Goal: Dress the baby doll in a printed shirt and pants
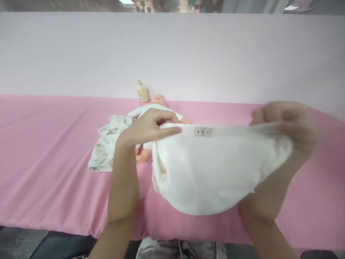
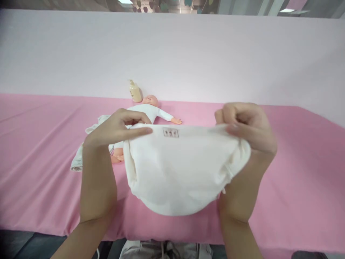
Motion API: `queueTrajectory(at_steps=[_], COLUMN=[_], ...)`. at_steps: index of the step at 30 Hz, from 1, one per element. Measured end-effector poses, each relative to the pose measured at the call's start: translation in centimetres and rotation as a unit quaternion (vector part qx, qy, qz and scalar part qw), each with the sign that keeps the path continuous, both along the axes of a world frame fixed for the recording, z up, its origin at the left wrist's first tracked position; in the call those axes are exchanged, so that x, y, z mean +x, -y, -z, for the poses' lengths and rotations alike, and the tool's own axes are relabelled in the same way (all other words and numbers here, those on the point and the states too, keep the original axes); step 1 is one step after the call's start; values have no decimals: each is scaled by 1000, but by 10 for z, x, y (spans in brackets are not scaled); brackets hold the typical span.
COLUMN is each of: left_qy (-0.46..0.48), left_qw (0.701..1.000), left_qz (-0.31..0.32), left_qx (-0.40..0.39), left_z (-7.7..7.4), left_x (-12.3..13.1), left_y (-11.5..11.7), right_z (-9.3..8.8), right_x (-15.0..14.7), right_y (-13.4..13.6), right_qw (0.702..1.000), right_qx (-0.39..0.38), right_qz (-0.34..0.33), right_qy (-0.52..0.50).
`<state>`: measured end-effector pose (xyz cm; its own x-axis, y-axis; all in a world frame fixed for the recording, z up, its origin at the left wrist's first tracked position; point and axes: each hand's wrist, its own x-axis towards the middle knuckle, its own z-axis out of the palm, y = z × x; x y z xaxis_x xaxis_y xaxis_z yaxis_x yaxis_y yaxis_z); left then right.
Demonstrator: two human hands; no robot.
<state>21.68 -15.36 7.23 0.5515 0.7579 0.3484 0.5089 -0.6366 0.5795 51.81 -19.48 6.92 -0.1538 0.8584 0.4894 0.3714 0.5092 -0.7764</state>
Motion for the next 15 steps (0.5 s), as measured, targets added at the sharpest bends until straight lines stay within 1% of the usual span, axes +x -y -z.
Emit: queueTrajectory(at_steps=[3,5,6,8,10,12,15], left_qy=[8,12,10,6,-1,-6,-5], left_qw=[996,992,991,987,982,977,971], left_qz=[-84,-121,-133,-155,-174,-193,-214], left_qx=[9,22,29,45,69,93,109], left_z=[7,9,10,11,12,12,13], left_x=[-5,-7,-8,-9,-10,-10,-11], left_y=[-15,-20,-21,-23,-24,-25,-27], right_z=[-5,-6,-6,-5,-4,-4,-4], right_x=[-17,-20,-19,-17,-15,-15,-15], right_y=[-8,-13,-15,-17,-18,-19,-20], right_qw=[996,990,988,985,984,983,978], right_qx=[-25,-27,-23,-23,-25,-26,-69], right_qz=[86,133,139,128,120,127,117], right_qy=[-9,37,68,115,128,132,161])
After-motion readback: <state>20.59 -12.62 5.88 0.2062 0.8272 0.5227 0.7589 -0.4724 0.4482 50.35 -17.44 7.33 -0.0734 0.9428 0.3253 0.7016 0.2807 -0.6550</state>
